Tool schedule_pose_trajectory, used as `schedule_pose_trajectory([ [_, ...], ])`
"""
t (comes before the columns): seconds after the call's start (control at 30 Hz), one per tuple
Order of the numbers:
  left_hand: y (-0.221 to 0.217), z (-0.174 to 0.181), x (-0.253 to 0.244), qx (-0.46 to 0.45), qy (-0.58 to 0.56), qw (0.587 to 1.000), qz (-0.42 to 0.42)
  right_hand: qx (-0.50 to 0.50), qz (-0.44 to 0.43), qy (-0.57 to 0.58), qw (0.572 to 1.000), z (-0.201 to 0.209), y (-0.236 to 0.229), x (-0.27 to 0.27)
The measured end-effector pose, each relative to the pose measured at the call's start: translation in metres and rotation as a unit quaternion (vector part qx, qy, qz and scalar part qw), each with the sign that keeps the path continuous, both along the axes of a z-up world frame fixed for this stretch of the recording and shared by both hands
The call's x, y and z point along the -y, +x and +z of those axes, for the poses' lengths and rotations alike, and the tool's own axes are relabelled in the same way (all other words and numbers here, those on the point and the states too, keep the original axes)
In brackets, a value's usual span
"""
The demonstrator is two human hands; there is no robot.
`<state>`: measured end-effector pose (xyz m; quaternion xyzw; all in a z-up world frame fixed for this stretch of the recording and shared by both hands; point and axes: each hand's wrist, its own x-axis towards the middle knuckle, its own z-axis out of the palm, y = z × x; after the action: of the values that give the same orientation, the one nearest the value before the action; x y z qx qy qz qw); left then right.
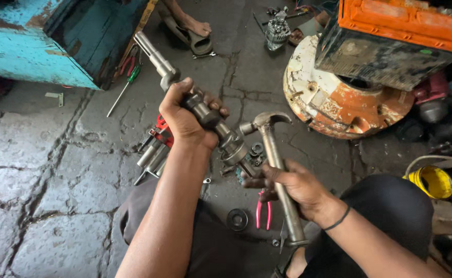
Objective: The person sits on the floor and uses a hammer to tap a cylindrical metal component onto a shaft. They repeatedly strike the part to seat it, then rotate the shaft to check alignment and fit.
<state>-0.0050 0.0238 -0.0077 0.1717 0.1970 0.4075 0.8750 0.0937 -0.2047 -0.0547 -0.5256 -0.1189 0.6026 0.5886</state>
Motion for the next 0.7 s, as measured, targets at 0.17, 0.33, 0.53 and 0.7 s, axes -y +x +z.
schedule_pose_trajectory([
  [0.17,0.013,-0.006,0.014,-0.063,0.007,0.998,0.005,0.04,-0.002,0.047,0.998,-0.003,-0.007,-0.006],
  [0.33,0.02,-0.019,0.01,-0.103,-0.051,0.992,-0.054,0.255,-0.038,0.024,0.966,-0.02,-0.002,-0.014],
  [0.53,0.032,-0.055,-0.001,-0.33,-0.069,0.938,0.08,0.427,0.041,-0.167,0.888,-0.022,0.008,-0.012],
  [0.7,0.034,-0.078,-0.016,-0.363,-0.049,0.924,0.108,0.447,-0.044,-0.056,0.892,-0.029,0.0,0.003],
])
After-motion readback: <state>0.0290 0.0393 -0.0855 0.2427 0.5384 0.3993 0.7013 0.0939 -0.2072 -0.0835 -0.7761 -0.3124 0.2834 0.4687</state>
